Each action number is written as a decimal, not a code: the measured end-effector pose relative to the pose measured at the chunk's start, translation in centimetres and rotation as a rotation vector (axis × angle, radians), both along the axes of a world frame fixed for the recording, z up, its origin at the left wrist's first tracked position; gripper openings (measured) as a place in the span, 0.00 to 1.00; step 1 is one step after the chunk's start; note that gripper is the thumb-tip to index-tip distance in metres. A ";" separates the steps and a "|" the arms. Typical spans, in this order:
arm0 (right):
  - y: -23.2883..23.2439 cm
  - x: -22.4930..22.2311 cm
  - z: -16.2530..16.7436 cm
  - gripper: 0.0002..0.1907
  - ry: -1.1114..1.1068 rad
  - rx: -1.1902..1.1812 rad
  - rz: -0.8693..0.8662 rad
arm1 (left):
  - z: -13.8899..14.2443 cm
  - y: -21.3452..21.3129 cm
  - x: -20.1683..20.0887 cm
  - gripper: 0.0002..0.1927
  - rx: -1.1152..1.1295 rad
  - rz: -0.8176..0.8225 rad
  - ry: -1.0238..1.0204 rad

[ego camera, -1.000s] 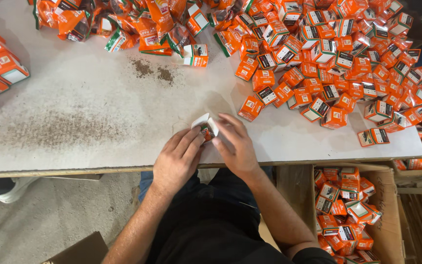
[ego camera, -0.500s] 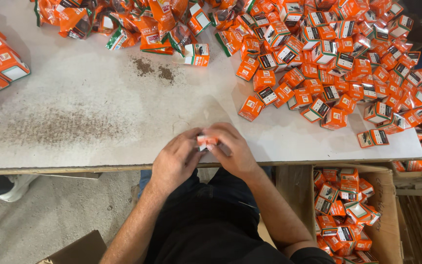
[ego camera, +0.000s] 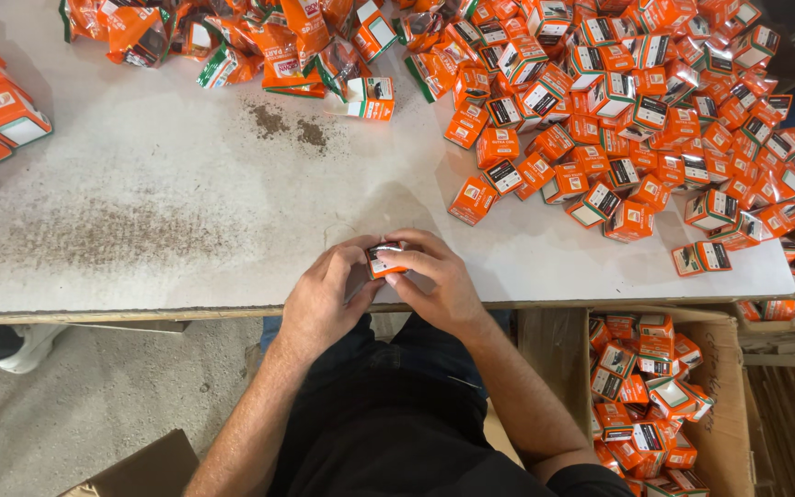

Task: The person picks flat folded cardboard cartons one at a time from a large pile on the table, unfolds and presses them into open boxes by hand, and places the finished boxes back onto the pile and into a cardboard bin below the table.

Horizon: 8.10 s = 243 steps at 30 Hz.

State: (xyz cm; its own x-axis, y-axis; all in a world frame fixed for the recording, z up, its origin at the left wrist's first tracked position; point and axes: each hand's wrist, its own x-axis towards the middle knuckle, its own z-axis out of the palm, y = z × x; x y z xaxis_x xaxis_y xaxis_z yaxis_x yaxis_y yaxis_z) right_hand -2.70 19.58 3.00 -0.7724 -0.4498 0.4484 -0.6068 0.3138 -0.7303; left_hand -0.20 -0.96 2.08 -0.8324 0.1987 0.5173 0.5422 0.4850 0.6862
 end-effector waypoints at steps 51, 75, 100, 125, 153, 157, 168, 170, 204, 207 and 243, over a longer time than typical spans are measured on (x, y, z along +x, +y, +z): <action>-9.6 -12.3 1.9 0.15 -0.334 -0.030 0.233 | 2.9 -7.1 -6.0 0.29 0.185 0.236 -0.046; -0.4 -3.6 -0.5 0.20 0.411 0.395 -0.006 | 0.7 -4.1 0.1 0.29 -0.025 0.238 0.154; -0.8 -0.1 -1.2 0.07 0.166 0.159 -0.329 | 0.5 -0.8 2.4 0.22 -0.179 0.014 0.342; -1.0 2.7 4.2 0.23 0.584 0.391 -0.134 | 1.2 -0.2 0.1 0.36 -0.041 0.023 0.004; -1.4 -0.5 3.5 0.18 0.557 0.316 -0.186 | 0.2 0.3 -0.2 0.34 -0.098 0.056 0.092; -1.0 -0.2 2.7 0.17 0.562 0.310 -0.197 | -0.1 0.3 -0.1 0.34 -0.093 0.099 -0.038; -0.9 1.6 1.5 0.19 0.542 0.391 -0.242 | 0.7 0.5 0.0 0.29 -0.223 0.081 0.161; -1.0 2.1 1.8 0.20 0.554 0.397 -0.261 | 0.9 0.5 -0.1 0.29 -0.245 0.072 0.145; 2.0 0.1 -0.1 0.21 0.071 -0.010 0.127 | 0.1 0.3 0.8 0.22 -0.101 0.026 0.128; 1.2 0.5 0.2 0.20 0.104 0.018 0.084 | -0.4 0.4 0.6 0.25 -0.061 0.042 0.098; 5.7 -1.8 3.5 0.16 0.544 0.117 -0.475 | 2.0 -1.4 -4.2 0.24 -0.138 -0.071 0.233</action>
State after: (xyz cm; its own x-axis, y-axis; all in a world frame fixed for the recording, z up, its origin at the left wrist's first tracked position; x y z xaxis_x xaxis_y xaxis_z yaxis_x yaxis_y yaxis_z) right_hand -4.47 25.24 6.47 -0.5779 -0.1897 0.7938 -0.6528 0.6911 -0.3101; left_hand -4.39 -2.39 4.12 -0.6756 0.3344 0.6571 0.7136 0.5206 0.4688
